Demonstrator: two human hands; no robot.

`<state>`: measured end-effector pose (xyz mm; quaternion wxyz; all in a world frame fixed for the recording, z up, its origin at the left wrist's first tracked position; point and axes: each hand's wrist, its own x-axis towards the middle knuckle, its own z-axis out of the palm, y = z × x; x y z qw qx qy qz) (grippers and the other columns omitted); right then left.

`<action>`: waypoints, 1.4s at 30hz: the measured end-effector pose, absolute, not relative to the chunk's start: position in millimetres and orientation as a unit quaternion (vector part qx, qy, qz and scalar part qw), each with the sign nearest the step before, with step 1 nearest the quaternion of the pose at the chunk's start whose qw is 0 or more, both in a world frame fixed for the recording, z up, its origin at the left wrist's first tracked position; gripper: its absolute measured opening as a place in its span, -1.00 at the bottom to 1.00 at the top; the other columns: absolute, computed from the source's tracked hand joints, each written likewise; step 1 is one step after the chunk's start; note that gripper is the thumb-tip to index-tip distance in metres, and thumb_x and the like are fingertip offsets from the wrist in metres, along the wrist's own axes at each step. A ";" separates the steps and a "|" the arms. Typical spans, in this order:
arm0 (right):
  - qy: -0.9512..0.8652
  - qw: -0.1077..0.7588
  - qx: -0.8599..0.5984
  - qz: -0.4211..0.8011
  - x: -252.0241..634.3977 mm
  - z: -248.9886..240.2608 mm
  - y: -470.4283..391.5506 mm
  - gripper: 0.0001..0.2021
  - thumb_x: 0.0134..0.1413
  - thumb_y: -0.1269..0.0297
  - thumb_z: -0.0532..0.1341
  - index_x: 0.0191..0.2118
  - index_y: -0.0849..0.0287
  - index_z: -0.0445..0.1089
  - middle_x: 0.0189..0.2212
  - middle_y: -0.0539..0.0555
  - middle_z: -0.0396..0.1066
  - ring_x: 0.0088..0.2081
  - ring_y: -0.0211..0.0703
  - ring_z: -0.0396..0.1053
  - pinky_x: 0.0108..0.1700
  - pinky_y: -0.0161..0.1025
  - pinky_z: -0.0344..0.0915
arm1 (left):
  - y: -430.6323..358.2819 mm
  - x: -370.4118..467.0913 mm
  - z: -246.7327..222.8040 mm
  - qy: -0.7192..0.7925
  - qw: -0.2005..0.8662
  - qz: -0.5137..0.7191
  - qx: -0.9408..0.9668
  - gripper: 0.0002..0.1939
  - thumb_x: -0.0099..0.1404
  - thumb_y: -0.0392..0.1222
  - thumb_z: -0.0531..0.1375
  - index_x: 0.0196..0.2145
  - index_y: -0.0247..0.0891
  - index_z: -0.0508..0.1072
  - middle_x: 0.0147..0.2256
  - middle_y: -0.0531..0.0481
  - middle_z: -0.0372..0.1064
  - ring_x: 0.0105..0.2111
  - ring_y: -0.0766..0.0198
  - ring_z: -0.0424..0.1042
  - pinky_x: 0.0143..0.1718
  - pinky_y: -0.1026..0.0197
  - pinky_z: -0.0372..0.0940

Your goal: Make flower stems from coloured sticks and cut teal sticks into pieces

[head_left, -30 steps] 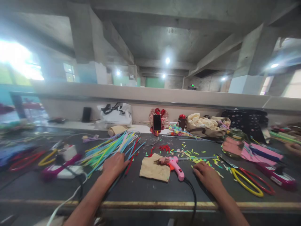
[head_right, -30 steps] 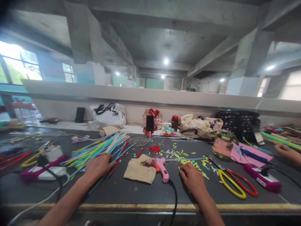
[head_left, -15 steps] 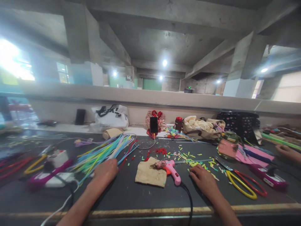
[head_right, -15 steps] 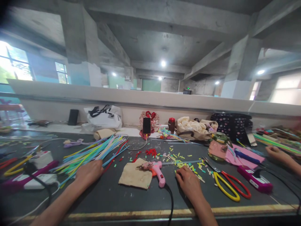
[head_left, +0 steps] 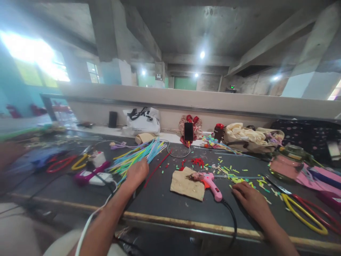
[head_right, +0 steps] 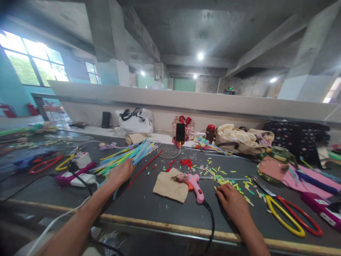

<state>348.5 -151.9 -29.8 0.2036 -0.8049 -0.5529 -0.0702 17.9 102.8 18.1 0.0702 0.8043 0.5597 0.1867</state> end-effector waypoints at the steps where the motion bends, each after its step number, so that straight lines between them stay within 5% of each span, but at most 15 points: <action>1: -0.553 0.203 -0.805 -0.069 348.0 -29.3 -152.0 -0.74 -0.01 0.15 -0.01 -0.34 0.09 0.38 -0.32 0.05 0.37 -0.35 -0.17 0.36 -0.32 -0.27 0.23 | 104.3 17.4 18.2 0.556 0.092 0.202 0.801 -0.68 0.13 -0.24 -0.10 -0.27 -0.43 0.35 -0.35 -0.39 0.39 -0.26 -0.11 0.36 -0.32 -0.01 0.18; 8: -0.554 0.208 -0.801 -0.089 348.9 -30.6 -151.9 -0.75 -0.02 0.15 0.00 -0.37 0.09 0.39 -0.34 0.03 0.39 -0.39 -0.20 0.37 -0.33 -0.29 0.24 | 95.0 21.3 21.1 0.475 0.375 0.308 0.734 -0.71 0.12 -0.08 -0.01 -0.43 -0.37 0.36 -0.54 -0.12 0.42 -0.55 0.22 0.42 -0.60 0.29 0.20; 16: -0.553 0.202 -0.804 -0.089 347.7 -31.1 -151.9 -0.75 -0.02 0.14 0.00 -0.36 0.07 0.38 -0.33 0.02 0.38 -0.36 -0.18 0.37 -0.34 -0.28 0.26 | 82.3 34.8 16.6 0.354 0.618 0.372 0.596 -0.76 0.03 -0.13 0.15 -0.36 -0.35 0.33 -0.41 -0.15 0.45 -0.50 0.28 0.43 -0.75 0.44 0.04; 21: -0.548 0.243 -0.796 -0.077 347.0 -29.9 -152.5 -0.75 -0.03 0.13 0.01 -0.38 0.08 0.39 -0.33 0.05 0.38 -0.35 -0.14 0.36 -0.31 -0.24 0.26 | 81.4 34.4 16.8 0.332 0.664 0.380 0.552 -0.81 0.01 -0.19 0.18 -0.40 -0.34 0.35 -0.49 -0.06 0.43 -0.60 0.37 0.38 -0.78 0.46 -0.02; 26: -0.466 0.426 -0.772 -0.073 318.7 7.5 -160.7 -0.75 -0.09 0.12 0.09 -0.33 0.13 0.39 -0.35 0.08 0.39 -0.34 -0.14 0.32 -0.34 -0.29 0.23 | 67.2 34.5 28.1 0.308 0.689 0.346 0.557 -0.87 0.03 -0.21 0.17 -0.47 -0.35 0.37 -0.64 0.10 0.33 -0.77 0.55 0.17 -0.79 0.49 -0.07; 33: -0.417 0.588 -0.579 0.380 219.3 43.4 -121.4 -0.65 -0.14 0.14 0.18 -0.20 0.23 0.35 -0.65 -0.09 0.20 -0.74 -0.50 -0.06 -0.73 -0.47 -0.15 | 10.1 49.3 34.8 0.193 0.733 0.175 0.629 -0.80 0.05 -0.12 0.16 -0.54 -0.34 0.36 -0.71 0.12 0.27 -0.81 0.57 0.06 -0.78 0.46 -0.12; 42: -0.374 0.666 -0.463 0.449 209.6 34.4 -86.8 -0.74 -0.25 0.20 0.27 -0.36 0.24 0.38 -0.70 -0.15 0.11 -0.78 -0.54 -0.06 -0.78 -0.50 -0.21 | -19.7 55.0 16.7 0.162 0.758 -0.008 0.632 -0.66 0.15 0.00 0.02 -0.40 -0.35 0.39 -0.76 0.11 0.27 -0.85 0.53 0.08 -0.82 0.45 -0.14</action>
